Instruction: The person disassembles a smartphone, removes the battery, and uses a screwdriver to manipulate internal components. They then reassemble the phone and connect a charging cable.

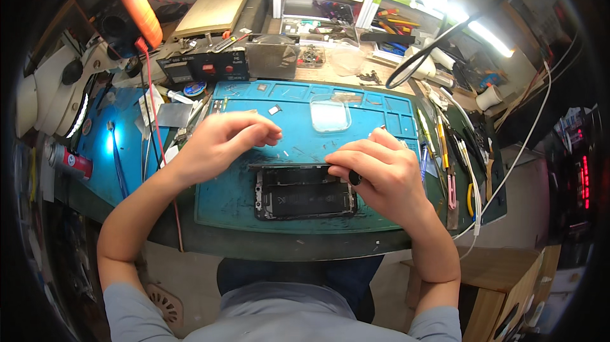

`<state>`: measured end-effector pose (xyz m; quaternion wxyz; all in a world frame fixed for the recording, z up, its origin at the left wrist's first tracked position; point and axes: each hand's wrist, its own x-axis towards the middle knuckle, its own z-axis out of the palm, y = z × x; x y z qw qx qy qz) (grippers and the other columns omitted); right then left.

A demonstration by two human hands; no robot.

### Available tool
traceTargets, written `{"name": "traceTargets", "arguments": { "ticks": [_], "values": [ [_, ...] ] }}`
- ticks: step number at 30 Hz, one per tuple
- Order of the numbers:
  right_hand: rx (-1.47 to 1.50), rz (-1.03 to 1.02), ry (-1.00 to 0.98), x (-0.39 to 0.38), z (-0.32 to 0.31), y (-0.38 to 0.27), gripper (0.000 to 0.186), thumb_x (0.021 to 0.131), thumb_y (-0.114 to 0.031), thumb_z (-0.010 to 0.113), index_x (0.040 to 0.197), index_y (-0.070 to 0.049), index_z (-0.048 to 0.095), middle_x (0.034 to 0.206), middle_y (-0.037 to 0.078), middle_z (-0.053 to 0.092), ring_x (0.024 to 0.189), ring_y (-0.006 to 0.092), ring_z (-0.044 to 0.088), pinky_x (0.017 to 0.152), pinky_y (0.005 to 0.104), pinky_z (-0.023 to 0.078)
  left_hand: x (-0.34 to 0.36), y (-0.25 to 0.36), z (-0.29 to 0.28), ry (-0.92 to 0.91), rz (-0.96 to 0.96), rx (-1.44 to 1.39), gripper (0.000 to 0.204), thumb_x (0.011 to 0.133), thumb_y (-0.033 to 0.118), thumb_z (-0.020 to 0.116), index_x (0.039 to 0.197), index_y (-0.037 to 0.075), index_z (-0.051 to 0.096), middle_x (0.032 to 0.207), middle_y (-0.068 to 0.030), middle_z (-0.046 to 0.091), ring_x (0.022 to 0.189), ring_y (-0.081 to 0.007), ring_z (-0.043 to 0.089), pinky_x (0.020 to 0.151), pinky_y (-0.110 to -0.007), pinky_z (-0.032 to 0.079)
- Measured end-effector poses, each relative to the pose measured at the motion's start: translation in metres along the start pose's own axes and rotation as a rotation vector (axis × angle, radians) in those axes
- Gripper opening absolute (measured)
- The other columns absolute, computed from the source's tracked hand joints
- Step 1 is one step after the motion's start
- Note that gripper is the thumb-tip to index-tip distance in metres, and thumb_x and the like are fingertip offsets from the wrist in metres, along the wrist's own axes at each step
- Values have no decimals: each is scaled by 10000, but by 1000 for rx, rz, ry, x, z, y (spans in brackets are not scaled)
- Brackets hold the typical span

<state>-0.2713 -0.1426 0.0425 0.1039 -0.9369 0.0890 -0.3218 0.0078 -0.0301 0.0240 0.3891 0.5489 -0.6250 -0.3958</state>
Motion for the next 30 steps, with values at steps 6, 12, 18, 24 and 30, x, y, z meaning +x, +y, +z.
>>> {"name": "traceTargets", "arguments": {
  "ticks": [6, 12, 18, 24, 30],
  "values": [
    [13, 37, 0, 3, -2, -1, 159, 818, -148, 822, 948, -131, 731, 851, -9, 707, 702, 195, 603, 612, 317, 506, -21, 4, 7, -151, 180, 117, 468, 935, 10, 675, 1397, 49, 613, 1370, -123, 669, 1263, -267, 644, 1070, -369, 495],
    [27, 686, 4, -13, -57, 11, 248, 892, -107, 756, 1119, -26, 696, 936, 116, 680, 759, 240, 643, 719, 362, 537, -28, -2, 18, -12, 129, 108, 398, 934, -85, 612, 1316, 14, 659, 1238, -132, 727, 1131, -245, 696, 986, -333, 529],
    [-313, 717, 45, -85, -68, 81, 330, 937, -52, 632, 1263, -5, 641, 1149, 208, 619, 1013, 389, 659, 884, 451, 530, -30, -17, 28, 124, 36, -124, 298, 1002, -49, 568, 1291, -30, 634, 1122, -71, 691, 1001, -113, 639, 891, -244, 503],
    [-447, 837, 197, -88, -84, 50, 165, 926, -157, 708, 1073, -84, 716, 923, 99, 723, 868, 307, 706, 748, 407, 543, -34, -26, 33, 195, 20, -149, 305, 1025, -18, 564, 1325, -6, 611, 1059, -10, 650, 882, -47, 577, 765, -189, 446],
    [-514, 625, -88, -129, -76, 52, 184, 887, -125, 722, 1049, -36, 720, 998, 150, 703, 893, 338, 695, 806, 430, 562, -29, -22, 30, 188, 3, -142, 318, 1011, -13, 573, 1324, 14, 623, 988, 23, 645, 792, -9, 514, 690, -170, 397]
  ]
}}
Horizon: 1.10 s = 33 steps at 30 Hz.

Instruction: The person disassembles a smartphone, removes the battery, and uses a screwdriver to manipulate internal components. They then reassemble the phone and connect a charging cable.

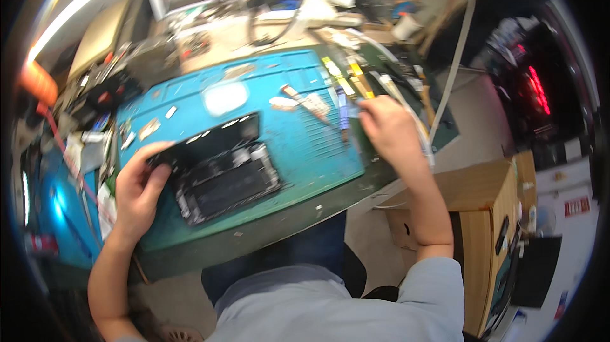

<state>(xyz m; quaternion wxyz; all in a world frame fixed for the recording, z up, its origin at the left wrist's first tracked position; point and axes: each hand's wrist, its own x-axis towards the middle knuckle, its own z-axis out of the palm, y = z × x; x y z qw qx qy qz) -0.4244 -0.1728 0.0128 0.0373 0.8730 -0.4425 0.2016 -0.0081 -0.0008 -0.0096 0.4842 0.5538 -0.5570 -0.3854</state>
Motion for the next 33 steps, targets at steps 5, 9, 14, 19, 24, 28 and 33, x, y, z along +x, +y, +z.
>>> {"name": "traceTargets", "arguments": {
  "ticks": [5, 9, 14, 19, 24, 28, 33],
  "values": [
    [550, 321, 314, -8, -18, -35, 93, 889, 55, 673, 954, -12, 665, 873, 51, 665, 701, 115, 651, 629, 281, 533, 0, -2, -6, -31, -41, 51, 326, 1022, 29, 599, 1346, 3, 609, 1077, -9, 675, 843, -42, 567, 787, -201, 449],
    [543, -156, 88, -14, -29, -69, 125, 912, 52, 677, 1029, 36, 720, 880, 90, 719, 730, 132, 679, 632, 246, 532, 0, 2, -4, -59, -29, -129, 331, 1049, 54, 589, 1367, -38, 570, 1205, -59, 676, 1098, -112, 617, 985, -279, 484],
    [623, -439, 44, -10, -5, -106, 290, 803, 93, 730, 1088, 40, 737, 903, 134, 729, 736, 205, 715, 616, 291, 575, 5, -5, -3, -58, -44, -200, 344, 1054, 98, 607, 1368, -38, 571, 1199, -41, 675, 1076, -95, 612, 960, -262, 481],
    [546, -661, 95, 10, 14, -124, 262, 739, 53, 791, 990, 18, 721, 875, 103, 716, 716, 232, 713, 606, 313, 591, 2, -6, -7, -8, -67, -161, 324, 1051, 138, 631, 1328, -28, 600, 1091, 13, 666, 959, -35, 572, 839, -200, 451],
    [585, -688, 77, 16, 27, -130, 238, 738, 36, 803, 962, 12, 724, 872, 87, 722, 718, 212, 716, 626, 299, 592, 2, -6, -4, 24, -73, -190, 313, 1047, 155, 646, 1304, -20, 613, 1069, 19, 665, 948, -37, 572, 835, -205, 453],
    [555, -723, 92, 13, 31, -126, 264, 719, 36, 804, 971, 8, 729, 883, 82, 724, 722, 202, 716, 632, 291, 590, 3, -7, -2, 29, -78, -218, 314, 1047, 156, 645, 1306, -19, 610, 1069, 19, 665, 947, -37, 571, 833, -204, 449],
    [528, -734, 95, 15, 31, -127, 269, 711, 34, 799, 968, 2, 729, 885, 77, 720, 715, 193, 711, 621, 287, 587, 2, -4, -4, 32, -68, -177, 321, 1049, 160, 642, 1309, -25, 604, 1044, 24, 655, 915, -30, 555, 808, -196, 434]
  ]
}}
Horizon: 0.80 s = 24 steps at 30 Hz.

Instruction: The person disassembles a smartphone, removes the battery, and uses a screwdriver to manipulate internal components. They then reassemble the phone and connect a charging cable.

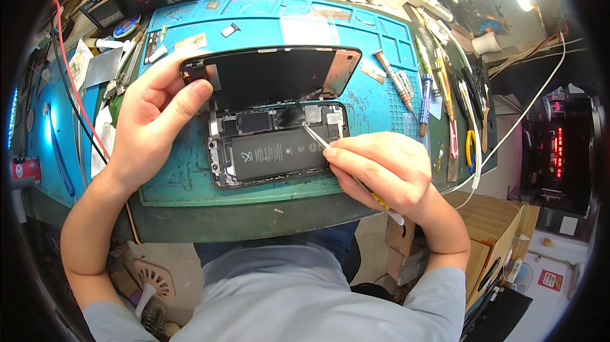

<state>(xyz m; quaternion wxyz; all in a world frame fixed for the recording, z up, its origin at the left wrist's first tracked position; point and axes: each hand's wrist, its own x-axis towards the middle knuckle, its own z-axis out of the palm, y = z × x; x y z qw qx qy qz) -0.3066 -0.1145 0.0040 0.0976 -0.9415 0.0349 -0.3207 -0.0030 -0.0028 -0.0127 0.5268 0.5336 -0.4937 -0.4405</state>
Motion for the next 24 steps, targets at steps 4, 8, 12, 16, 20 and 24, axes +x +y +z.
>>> {"name": "traceTargets", "arguments": {
  "ticks": [4, 8, 12, 16, 20, 24],
  "values": [
    [0, 2, -7, 1, 0, 0, 269, 710, 39, 792, 968, -1, 727, 885, 74, 713, 709, 190, 708, 615, 285, 589, 0, -1, 2, 7, 0, 2, 321, 1050, 160, 641, 1309, -25, 602, 1024, 32, 644, 883, -23, 537, 784, -191, 423],
    [-1, 3, -9, 2, -1, 1, 268, 711, 41, 789, 968, 1, 725, 882, 73, 708, 704, 189, 705, 616, 284, 592, 0, 0, 1, 5, -18, -1, 303, 1050, 165, 641, 1291, -15, 608, 1011, 39, 637, 868, -17, 526, 761, -184, 410],
    [-1, -3, -5, 0, 0, 2, 270, 712, 33, 795, 971, 8, 723, 893, 77, 709, 700, 191, 702, 615, 283, 593, 1, 0, 1, 4, -6, 9, 293, 1049, 176, 644, 1275, -7, 613, 998, 45, 632, 864, -14, 526, 746, -175, 398],
    [-17, -16, -34, 1, -2, 3, 265, 720, 18, 779, 979, 25, 726, 901, 92, 707, 712, 203, 707, 629, 287, 602, 1, -1, -1, 6, -10, 41, 287, 1048, 174, 642, 1274, -2, 615, 983, 49, 621, 842, -11, 509, 726, -178, 385],
    [-67, -99, -10, -3, 0, 2, 283, 699, 8, 737, 978, 55, 730, 902, 116, 703, 734, 223, 716, 653, 296, 615, 1, -3, 4, 64, -1, 20, 275, 1046, 157, 637, 1273, 3, 616, 964, 58, 601, 807, -8, 475, 703, -183, 362],
    [-161, -113, -18, -12, -18, 0, 310, 679, 13, 720, 983, 73, 735, 900, 134, 702, 736, 234, 719, 648, 313, 619, 2, -1, 0, 37, -25, 63, 275, 1039, 138, 631, 1276, -1, 612, 961, 63, 595, 799, -7, 465, 700, -183, 354]
  ]
}}
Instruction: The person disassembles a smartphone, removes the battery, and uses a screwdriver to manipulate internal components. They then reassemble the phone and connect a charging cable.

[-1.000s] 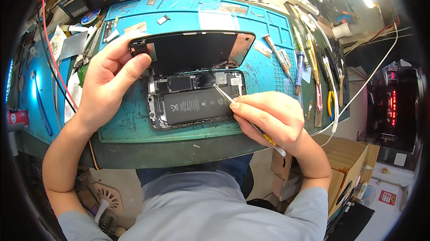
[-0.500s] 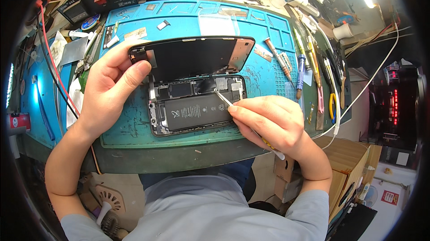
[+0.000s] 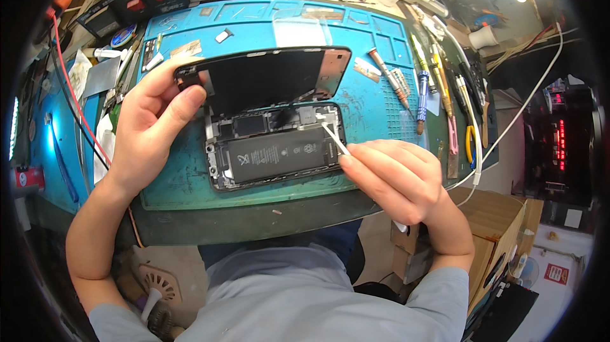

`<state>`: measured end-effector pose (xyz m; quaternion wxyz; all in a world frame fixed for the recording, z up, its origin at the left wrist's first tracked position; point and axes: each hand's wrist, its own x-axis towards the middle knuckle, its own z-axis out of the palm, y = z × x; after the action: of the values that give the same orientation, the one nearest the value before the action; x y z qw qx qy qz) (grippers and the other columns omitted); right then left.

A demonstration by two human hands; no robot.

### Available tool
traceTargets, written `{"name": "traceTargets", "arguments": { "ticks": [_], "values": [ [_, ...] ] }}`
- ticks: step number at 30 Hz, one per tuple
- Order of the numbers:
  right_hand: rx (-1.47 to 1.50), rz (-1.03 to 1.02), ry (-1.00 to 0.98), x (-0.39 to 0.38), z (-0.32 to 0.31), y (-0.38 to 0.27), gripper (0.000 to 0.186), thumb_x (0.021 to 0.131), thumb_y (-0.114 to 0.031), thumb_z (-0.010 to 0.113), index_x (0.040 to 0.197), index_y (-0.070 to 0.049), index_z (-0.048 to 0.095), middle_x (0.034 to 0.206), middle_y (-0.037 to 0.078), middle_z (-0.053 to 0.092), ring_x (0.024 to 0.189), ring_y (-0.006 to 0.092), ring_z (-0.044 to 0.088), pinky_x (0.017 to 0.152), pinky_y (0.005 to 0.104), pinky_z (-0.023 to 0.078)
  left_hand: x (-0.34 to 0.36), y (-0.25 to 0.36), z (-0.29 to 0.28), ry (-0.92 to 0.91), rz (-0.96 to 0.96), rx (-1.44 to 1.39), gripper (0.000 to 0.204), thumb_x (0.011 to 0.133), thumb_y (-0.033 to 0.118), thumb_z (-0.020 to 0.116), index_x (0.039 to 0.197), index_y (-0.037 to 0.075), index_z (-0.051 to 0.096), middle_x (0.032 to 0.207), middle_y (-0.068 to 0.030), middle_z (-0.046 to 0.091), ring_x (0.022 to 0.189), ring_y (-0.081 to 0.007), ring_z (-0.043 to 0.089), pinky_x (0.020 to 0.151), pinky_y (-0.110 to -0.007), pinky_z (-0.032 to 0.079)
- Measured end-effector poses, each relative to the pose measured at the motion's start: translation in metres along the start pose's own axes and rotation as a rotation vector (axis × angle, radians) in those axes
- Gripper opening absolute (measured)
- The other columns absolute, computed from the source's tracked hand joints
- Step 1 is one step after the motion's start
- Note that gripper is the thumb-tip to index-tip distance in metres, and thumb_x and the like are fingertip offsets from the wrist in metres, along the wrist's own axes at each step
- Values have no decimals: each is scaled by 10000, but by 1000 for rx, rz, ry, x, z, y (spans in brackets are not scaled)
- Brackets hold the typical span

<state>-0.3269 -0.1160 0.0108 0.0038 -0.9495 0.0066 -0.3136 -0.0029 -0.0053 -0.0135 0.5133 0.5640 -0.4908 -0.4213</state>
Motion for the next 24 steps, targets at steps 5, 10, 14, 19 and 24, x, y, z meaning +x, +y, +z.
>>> {"name": "traceTargets", "arguments": {
  "ticks": [5, 10, 14, 19, 24],
  "values": [
    [-199, 91, 36, -15, -22, 24, 305, 738, 2, 774, 1038, 42, 731, 917, 127, 715, 740, 232, 714, 613, 331, 584, -4, 3, 3, 16, 18, 14, 292, 1039, 133, 623, 1293, -9, 596, 993, 49, 599, 826, -14, 485, 730, -180, 375],
    [-189, 208, -101, -22, -22, 29, 277, 797, -34, 723, 1073, -10, 723, 995, 87, 711, 795, 228, 699, 680, 325, 561, -3, 0, 0, 20, 27, 54, 307, 1039, 150, 630, 1308, 8, 590, 1028, 16, 614, 893, -42, 537, 800, -194, 420],
    [-223, 255, -162, -31, -41, 30, 325, 784, -25, 745, 1109, -31, 737, 1057, 84, 725, 873, 230, 707, 734, 347, 560, -3, -2, 1, 26, 25, 45, 310, 1041, 169, 635, 1301, 6, 596, 1018, 5, 624, 895, -51, 547, 805, -201, 426],
    [-301, 794, -16, -50, -57, 38, 386, 901, 22, 695, 1281, -28, 645, 1002, 155, 744, 862, 252, 746, 715, 356, 583, -4, -5, 1, 44, 23, 50, 298, 1043, 184, 636, 1282, 9, 608, 964, 24, 614, 852, -39, 527, 759, -198, 409],
    [-138, 1090, -287, -26, -44, 61, 522, 888, -184, 728, 1365, -22, 593, 811, 113, 714, 748, 251, 722, 702, 362, 562, -3, -5, -2, 29, 10, 56, 287, 1042, 180, 636, 1266, 2, 608, 976, 27, 618, 860, -40, 527, 766, -200, 407]
  ]
}}
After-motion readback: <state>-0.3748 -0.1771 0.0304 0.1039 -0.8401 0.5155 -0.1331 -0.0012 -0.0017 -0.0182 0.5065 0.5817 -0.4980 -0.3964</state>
